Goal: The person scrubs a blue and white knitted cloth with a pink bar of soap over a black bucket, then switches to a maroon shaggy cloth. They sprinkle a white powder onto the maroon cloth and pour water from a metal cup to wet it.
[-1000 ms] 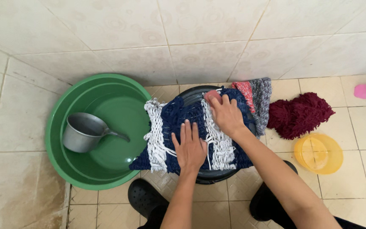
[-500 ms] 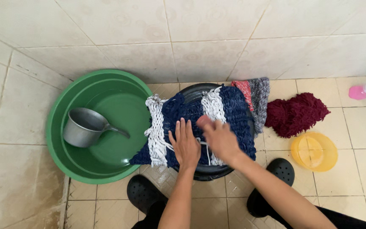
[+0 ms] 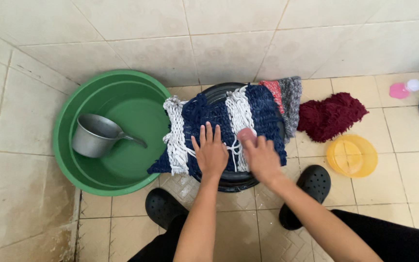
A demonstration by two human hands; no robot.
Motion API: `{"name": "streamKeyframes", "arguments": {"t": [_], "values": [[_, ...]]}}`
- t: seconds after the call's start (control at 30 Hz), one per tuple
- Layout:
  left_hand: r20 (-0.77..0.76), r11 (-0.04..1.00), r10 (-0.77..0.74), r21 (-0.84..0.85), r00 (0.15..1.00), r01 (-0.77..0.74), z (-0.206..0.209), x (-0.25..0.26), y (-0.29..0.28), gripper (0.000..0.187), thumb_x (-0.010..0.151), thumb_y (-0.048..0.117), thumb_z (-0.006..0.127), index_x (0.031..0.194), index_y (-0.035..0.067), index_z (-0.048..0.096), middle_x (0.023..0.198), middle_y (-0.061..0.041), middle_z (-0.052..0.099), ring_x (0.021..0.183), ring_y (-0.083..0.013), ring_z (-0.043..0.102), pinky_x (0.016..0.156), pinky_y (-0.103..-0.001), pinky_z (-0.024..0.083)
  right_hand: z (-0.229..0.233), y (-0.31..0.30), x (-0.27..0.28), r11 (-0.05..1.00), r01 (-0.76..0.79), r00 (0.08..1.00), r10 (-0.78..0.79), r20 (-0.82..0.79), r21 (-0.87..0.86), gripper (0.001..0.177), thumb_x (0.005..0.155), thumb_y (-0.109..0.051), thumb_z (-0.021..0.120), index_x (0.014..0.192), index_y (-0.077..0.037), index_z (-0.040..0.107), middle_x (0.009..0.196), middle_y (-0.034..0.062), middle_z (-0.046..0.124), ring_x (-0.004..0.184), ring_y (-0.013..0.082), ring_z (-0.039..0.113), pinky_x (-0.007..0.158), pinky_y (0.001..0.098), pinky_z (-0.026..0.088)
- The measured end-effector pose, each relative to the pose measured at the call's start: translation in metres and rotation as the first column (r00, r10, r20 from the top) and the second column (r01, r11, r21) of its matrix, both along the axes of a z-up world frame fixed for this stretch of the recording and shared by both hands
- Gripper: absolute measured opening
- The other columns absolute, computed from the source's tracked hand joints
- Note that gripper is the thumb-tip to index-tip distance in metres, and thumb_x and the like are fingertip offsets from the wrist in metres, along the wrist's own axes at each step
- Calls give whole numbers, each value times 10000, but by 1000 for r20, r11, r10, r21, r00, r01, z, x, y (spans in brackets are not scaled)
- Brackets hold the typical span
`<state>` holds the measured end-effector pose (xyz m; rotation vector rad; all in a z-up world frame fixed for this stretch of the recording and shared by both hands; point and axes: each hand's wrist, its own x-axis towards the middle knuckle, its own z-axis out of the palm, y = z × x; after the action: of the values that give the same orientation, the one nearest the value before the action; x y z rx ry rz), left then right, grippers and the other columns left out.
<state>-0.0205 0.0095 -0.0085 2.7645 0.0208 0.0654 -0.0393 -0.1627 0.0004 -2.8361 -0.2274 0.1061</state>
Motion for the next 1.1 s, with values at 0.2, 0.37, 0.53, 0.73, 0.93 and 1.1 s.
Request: {"name": "streamKeyframes", "arguments": {"t": [0.2,0.37,0.53,0.73,0.93,1.1], "values": [[20,1000,0,26,1000,0,-6,-11,-3,614,894,254,617,1483,120,509,1598,-143,394,1484,-327,335,1191,-612,195,-2,-66,10,973,197,934,-224,278,120,478,958,-233,598,1409,-110,497,1115,347,491,951,520,549,836,593,498],[-8,999,0,44,1000,1,-8,-21,-5,598,913,246,592,1500,164,508,1615,-125,388,1489,-332,330,1193,-605,196,2,-37,-16,968,133,989,-142,29,212,493,949,-153,568,1433,-152,479,1180,336,494,945,504,570,789,571,512],[-39,1000,2,22,999,-1,-4,-31,-5,582,920,258,586,1493,193,510,1619,-114,362,1488,-347,317,1195,-603,177,-1,12,-54,973,-227,970,222,98,37,503,947,-214,601,1435,-192,478,1145,261,534,995,457,568,793,557,514],[-48,998,-21,56,999,24,0,-47,-5,551,949,253,569,1495,205,511,1634,-115,341,1488,-356,322,1197,-590,187,2,-43,-22,996,85,982,-78,175,-33,527,948,-160,599,1458,-145,468,1109,305,514,936,496,527,816,575,483],[-18,998,-36,44,999,36,-3,-53,-3,550,951,264,573,1493,198,509,1627,-126,346,1477,-359,331,1191,-591,193,2,-8,-43,995,43,995,-51,87,92,420,987,-149,561,1403,-201,538,1093,280,521,976,457,539,860,559,483],[35,999,-44,11,998,43,-13,-56,0,545,937,257,590,1475,187,530,1619,-133,364,1473,-359,343,1192,-591,198,2,23,-70,982,-161,973,142,183,95,474,935,-205,587,1400,-153,508,1106,293,511,966,487,531,820,565,519]]}}
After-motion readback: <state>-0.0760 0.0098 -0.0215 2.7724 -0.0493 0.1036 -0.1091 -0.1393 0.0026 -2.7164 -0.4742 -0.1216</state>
